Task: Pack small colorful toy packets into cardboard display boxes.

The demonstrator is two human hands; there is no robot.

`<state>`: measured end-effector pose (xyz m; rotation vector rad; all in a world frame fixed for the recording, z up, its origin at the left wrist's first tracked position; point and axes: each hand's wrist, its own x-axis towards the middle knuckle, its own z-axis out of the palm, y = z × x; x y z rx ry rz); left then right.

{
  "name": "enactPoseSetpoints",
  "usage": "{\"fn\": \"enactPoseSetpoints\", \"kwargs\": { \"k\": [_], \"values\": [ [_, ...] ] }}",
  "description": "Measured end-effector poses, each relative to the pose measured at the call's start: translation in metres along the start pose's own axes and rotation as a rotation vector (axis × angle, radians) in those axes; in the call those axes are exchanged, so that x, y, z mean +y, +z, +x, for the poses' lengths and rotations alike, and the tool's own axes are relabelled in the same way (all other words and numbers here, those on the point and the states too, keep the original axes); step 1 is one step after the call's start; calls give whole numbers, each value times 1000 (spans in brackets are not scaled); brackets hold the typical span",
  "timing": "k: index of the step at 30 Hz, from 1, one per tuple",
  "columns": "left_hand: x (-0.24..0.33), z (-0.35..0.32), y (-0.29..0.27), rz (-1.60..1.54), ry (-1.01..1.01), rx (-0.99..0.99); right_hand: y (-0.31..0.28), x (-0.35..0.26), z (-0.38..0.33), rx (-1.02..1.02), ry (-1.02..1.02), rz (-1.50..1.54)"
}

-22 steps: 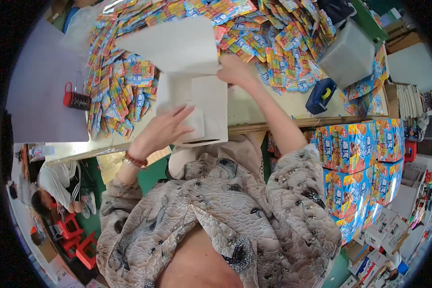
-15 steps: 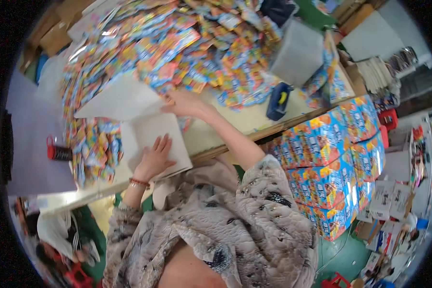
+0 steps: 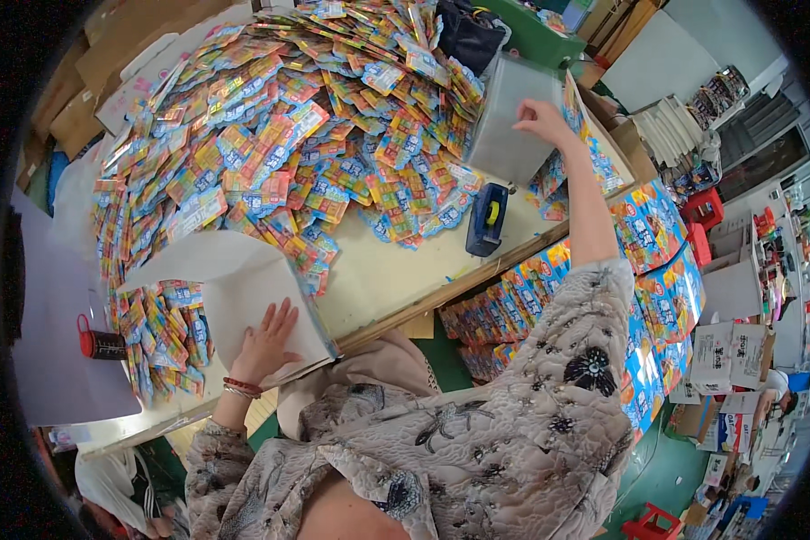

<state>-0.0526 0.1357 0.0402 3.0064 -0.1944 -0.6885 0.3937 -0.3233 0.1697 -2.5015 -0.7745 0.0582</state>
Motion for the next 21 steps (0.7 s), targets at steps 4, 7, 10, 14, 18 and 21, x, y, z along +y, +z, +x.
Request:
{"fn": "enactPoseSetpoints", "kwargs": {
  "k": [4,7,10,14,18,21],
  "values": [
    [-5,-14,-15,-98,37,41,-10,2,15,-96,22,182],
    [-1,-29,-34,-343,20,28,-21,-10,12,-106,177,197],
    [8,-44,-54,-400,72,285,-21,-2,11,-25,169,219],
    [12,-49,-67,-477,41,357,-15,10,12,60,170,225],
    [12,-43,-70,-458,66,429,-9,14,14,159,-49,-275],
    [17,-37,-74,-445,102,476,5,-8,8,223,-240,-696]
  ]
}}
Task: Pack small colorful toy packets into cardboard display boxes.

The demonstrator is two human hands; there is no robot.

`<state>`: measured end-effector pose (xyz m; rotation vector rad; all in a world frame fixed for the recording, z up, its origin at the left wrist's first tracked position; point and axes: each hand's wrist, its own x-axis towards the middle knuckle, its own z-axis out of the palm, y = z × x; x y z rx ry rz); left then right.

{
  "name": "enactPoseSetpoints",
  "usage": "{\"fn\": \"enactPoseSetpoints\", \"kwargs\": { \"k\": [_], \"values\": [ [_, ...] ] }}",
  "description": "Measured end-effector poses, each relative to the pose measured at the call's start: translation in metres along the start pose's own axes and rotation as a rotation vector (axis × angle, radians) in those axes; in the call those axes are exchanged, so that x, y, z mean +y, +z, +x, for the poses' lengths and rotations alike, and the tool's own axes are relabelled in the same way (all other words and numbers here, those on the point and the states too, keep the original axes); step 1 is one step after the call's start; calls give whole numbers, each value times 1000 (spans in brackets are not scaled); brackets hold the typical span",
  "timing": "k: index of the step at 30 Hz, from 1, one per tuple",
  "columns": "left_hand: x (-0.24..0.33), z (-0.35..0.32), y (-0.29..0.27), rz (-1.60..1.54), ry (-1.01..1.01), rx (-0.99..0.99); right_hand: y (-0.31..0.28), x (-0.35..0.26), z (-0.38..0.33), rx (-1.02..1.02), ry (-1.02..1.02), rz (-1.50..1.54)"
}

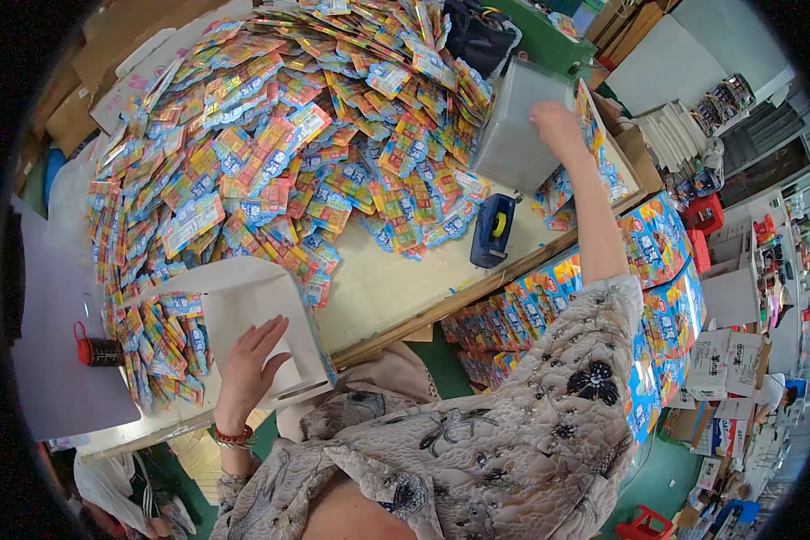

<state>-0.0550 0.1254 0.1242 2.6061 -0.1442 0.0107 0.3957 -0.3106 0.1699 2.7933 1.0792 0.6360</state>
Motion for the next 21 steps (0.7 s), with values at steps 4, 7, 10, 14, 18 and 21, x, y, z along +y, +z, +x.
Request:
{"fn": "enactPoseSetpoints", "kwargs": {
  "k": [4,7,10,14,18,21],
  "values": [
    [6,2,5,14,40,38,3,-18,-6,29,50,-213],
    [10,2,4,2,76,92,-30,-29,-17,409,121,-102],
    [23,-5,-1,-99,-7,142,-80,-83,-4,615,160,13],
    [36,2,-7,-267,54,320,-147,-151,2,585,220,988],
    [51,14,-17,-451,196,501,-166,-198,-15,188,-51,1325],
    [63,12,-14,-1016,264,400,-167,-269,-22,-72,-145,1463]
  ]
}}
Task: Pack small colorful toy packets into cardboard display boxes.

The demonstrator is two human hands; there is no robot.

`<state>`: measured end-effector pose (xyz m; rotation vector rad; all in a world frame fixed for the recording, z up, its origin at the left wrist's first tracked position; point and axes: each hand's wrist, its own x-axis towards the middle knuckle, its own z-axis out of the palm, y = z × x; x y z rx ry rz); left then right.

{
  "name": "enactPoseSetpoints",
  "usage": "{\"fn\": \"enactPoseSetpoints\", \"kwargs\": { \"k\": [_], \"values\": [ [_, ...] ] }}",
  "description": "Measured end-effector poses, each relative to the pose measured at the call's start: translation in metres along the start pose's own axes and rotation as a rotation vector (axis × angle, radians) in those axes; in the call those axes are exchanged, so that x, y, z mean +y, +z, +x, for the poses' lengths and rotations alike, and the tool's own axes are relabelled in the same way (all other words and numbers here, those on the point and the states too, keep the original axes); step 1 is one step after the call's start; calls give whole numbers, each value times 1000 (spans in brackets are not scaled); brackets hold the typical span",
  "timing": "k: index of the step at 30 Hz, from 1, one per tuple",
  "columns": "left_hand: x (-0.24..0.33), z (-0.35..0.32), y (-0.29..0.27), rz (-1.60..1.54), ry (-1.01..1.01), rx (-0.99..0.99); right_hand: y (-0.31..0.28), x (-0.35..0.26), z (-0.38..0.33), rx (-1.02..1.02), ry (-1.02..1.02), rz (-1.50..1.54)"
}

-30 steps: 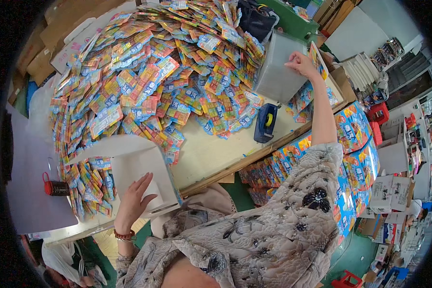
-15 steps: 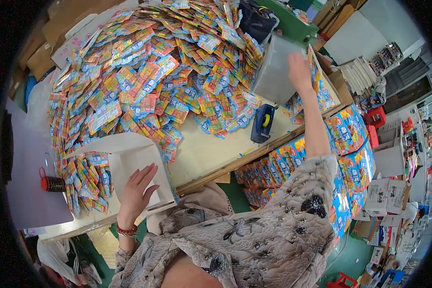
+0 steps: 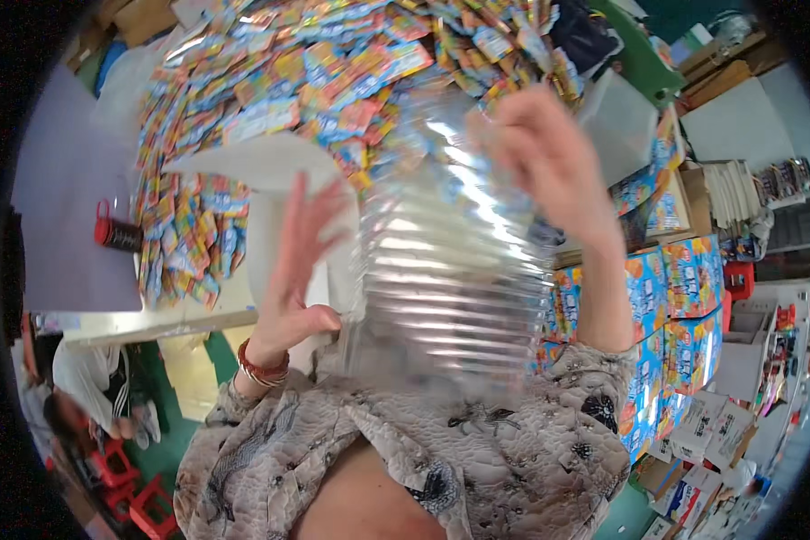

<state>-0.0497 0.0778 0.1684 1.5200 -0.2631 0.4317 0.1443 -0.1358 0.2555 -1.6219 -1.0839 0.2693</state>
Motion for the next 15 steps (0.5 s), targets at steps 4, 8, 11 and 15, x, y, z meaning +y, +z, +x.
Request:
{"fn": "enactPoseSetpoints", "kwargs": {
  "k": [4,8,11,15],
  "values": [
    [32,-31,-10,-770,-458,25,87,16,22,-92,-364,-838],
    [28,-61,-44,-64,-558,349,157,32,57,-186,-509,-963],
    [-19,-79,-59,58,-530,447,205,69,79,-175,-685,-1035],
    [-51,-86,-42,857,-465,399,239,124,85,-278,-726,-1084]
  ]
}}
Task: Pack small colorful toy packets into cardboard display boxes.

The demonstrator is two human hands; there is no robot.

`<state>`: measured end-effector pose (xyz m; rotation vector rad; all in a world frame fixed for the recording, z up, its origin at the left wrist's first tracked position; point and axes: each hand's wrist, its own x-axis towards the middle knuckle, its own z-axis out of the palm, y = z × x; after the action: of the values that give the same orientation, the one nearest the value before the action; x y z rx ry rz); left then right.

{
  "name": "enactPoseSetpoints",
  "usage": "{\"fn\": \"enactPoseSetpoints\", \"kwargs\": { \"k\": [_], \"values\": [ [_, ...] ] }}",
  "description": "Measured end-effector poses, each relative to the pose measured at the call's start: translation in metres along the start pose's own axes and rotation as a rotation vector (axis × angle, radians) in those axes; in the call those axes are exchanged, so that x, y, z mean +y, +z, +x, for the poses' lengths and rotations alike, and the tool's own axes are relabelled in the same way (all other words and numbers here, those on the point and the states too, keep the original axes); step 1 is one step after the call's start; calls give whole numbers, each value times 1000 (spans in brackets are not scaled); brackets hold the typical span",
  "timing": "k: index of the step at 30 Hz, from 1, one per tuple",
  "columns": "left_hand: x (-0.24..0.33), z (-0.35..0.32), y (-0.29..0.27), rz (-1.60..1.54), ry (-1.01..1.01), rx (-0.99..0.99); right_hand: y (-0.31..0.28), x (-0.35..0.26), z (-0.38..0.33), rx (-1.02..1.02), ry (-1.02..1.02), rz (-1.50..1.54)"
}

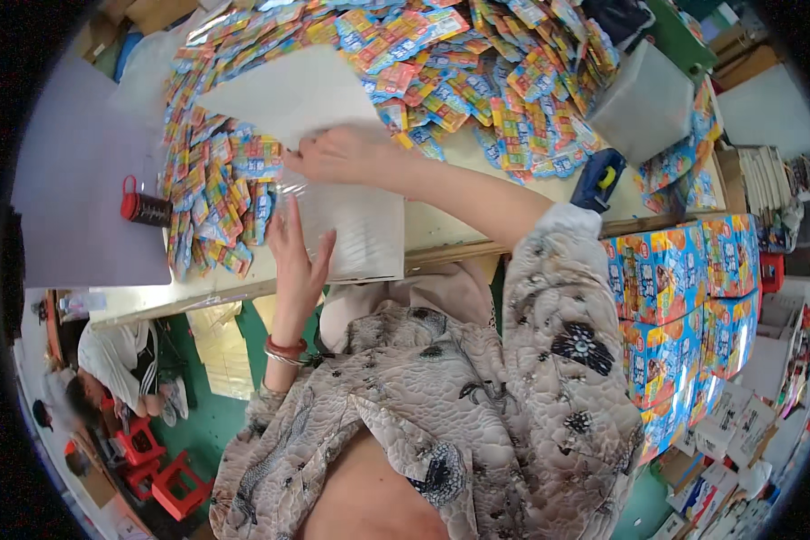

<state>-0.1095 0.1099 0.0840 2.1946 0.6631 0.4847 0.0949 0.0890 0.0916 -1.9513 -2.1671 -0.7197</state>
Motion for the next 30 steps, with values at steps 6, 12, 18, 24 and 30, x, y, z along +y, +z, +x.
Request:
{"fn": "enactPoseSetpoints", "kwargs": {
  "k": [6,12,18,24,30],
  "values": [
    [8,-10,16,539,317,-99,17,4,-6,79,-82,32],
    [19,-5,15,451,328,-319,-22,20,-7,49,-107,144],
    [13,9,28,512,230,-625,38,7,-48,-124,181,54],
    [-5,37,28,498,103,-837,6,-2,-59,-107,73,24],
    [-9,39,40,683,180,-700,-38,-40,-104,339,942,201]
  ]
}}
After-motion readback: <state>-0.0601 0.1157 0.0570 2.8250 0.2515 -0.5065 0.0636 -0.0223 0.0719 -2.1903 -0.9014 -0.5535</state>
